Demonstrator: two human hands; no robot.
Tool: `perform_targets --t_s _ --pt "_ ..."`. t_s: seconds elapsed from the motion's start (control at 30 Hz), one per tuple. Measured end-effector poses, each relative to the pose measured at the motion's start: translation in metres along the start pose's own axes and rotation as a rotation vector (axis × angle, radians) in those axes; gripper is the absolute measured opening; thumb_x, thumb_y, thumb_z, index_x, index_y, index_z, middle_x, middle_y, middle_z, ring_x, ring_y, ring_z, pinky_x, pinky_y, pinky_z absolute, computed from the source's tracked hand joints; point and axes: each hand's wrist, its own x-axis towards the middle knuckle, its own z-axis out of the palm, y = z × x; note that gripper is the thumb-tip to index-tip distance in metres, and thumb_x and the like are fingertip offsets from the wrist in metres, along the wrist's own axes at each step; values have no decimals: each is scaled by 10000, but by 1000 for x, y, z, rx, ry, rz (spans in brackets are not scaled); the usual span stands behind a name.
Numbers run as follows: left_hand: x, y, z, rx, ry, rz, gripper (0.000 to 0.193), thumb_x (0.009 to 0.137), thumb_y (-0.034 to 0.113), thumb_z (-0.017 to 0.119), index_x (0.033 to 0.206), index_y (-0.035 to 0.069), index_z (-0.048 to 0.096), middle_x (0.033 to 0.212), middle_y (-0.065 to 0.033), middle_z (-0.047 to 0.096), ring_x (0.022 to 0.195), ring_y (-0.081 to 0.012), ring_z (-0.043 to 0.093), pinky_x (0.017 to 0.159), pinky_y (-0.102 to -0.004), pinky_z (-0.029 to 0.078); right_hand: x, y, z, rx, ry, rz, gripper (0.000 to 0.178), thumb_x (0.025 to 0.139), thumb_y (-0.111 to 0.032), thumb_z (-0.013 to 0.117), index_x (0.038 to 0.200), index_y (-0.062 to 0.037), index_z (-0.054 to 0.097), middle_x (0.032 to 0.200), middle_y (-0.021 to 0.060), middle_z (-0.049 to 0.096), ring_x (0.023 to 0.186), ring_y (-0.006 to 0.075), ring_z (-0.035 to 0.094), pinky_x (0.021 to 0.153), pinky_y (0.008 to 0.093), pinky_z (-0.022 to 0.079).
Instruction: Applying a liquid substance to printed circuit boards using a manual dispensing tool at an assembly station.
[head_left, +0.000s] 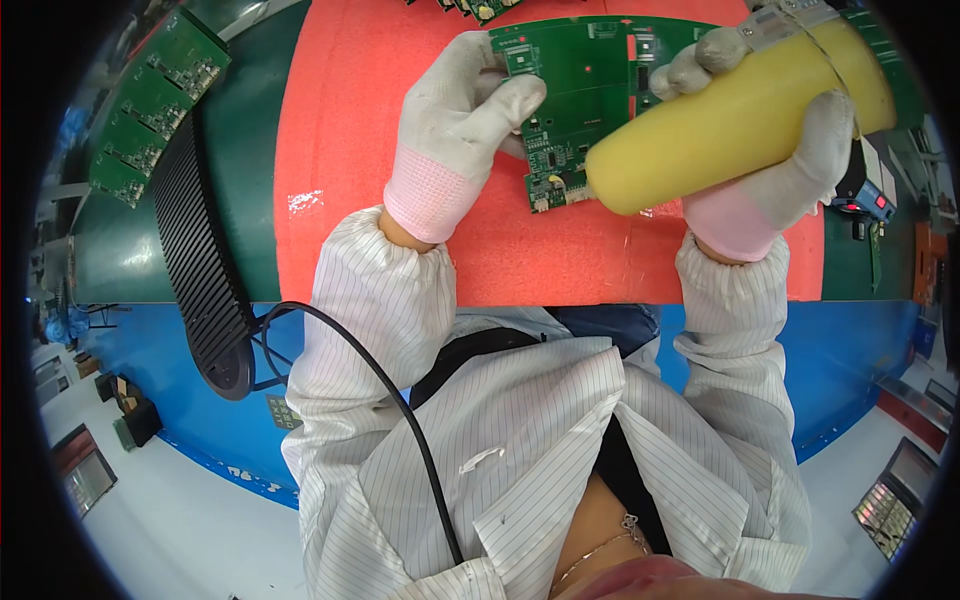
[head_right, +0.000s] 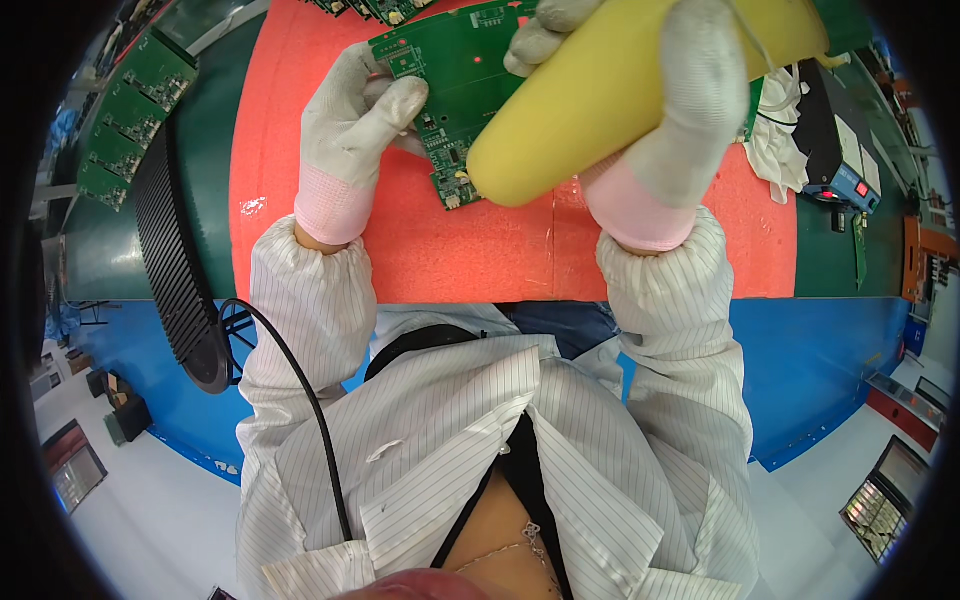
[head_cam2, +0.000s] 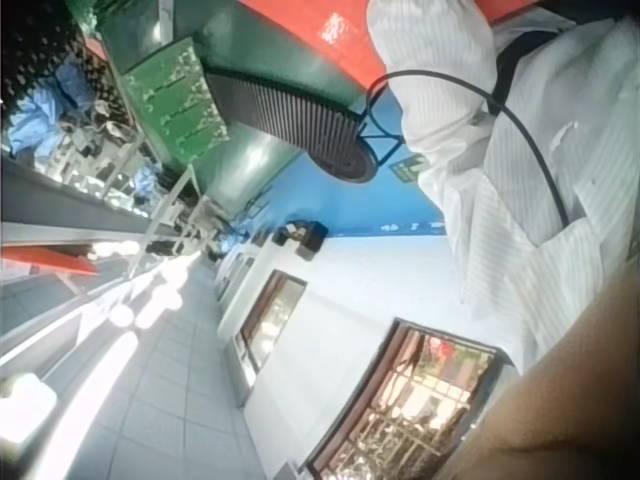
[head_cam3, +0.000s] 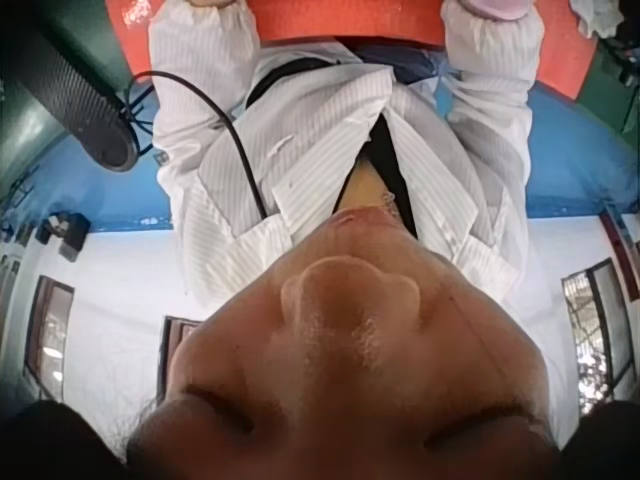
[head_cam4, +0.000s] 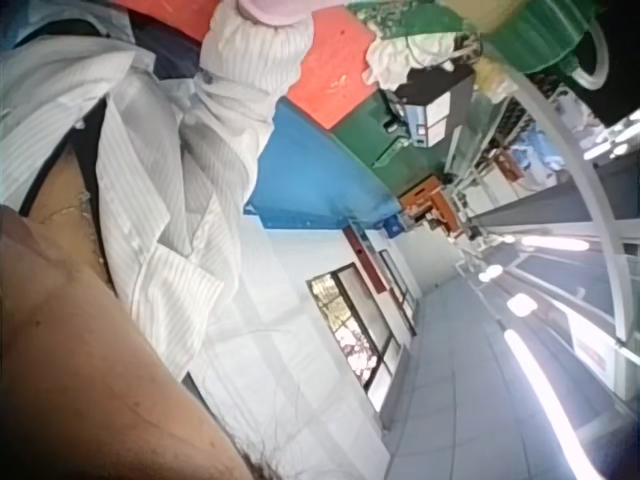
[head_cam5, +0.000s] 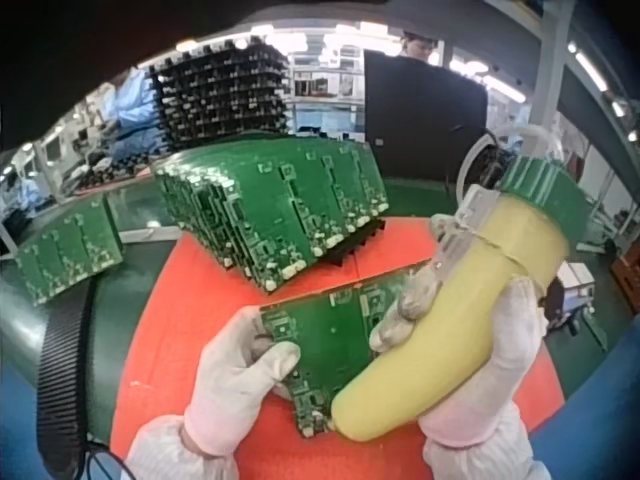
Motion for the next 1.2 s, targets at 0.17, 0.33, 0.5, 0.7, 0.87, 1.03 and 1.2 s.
perform_targets --t_s 0.17,0.33,0.5,0.7,0.87,1.03,1.2 --pt "2 -8 -15 -62 30 -59 370 840 214 583 1078 -44 465 842 -126 601 680 -144 604 520 -232 507 4 -11 -7 146 44 -12 448 817 -466 450 1005 -61 492 918 116 522 776 235 488 752 400 400" --pt "4 -15 -17 -26 57 -98 409 834 229 596 1097 -54 463 812 -129 603 656 -147 604 511 -232 513 2 -5 -8 96 80 -50 435 820 -456 449 1023 -74 491 914 121 526 772 241 488 752 409 397" --pt "4 -14 -16 -45 65 -98 413 831 224 597 1108 -52 464 820 -134 603 659 -149 607 520 -237 520 1 4 -7 39 71 -60 431 824 -447 450 1051 -83 488 913 127 529 773 248 491 756 424 396" --pt "3 -14 -16 -53 57 -93 410 834 221 591 1111 -51 460 828 -139 604 666 -156 614 526 -243 526 1 4 -6 57 88 -59 430 830 -433 463 1078 -82 474 921 134 534 776 253 498 759 429 400" --pt "2 -13 -16 -37 59 -91 403 838 221 588 1108 -50 461 831 -138 605 670 -155 613 528 -242 525 2 4 -4 38 116 -68 432 816 -428 487 1070 -79 474 905 134 530 767 249 495 758 428 400" --pt "2 -12 -16 -29 59 -85 393 839 225 589 1097 -46 468 829 -134 605 668 -150 609 528 -238 517 2 3 -3 39 162 -73 433 812 -423 487 1059 -67 475 892 136 528 760 248 494 759 427 400" --pt "2 -9 -14 17 63 -80 383 844 228 587 1087 -44 471 833 -127 603 673 -140 600 526 -228 503 2 1 1 -19 205 -58 433 810 -422 484 1045 -58 479 881 138 527 755 247 495 761 427 400"
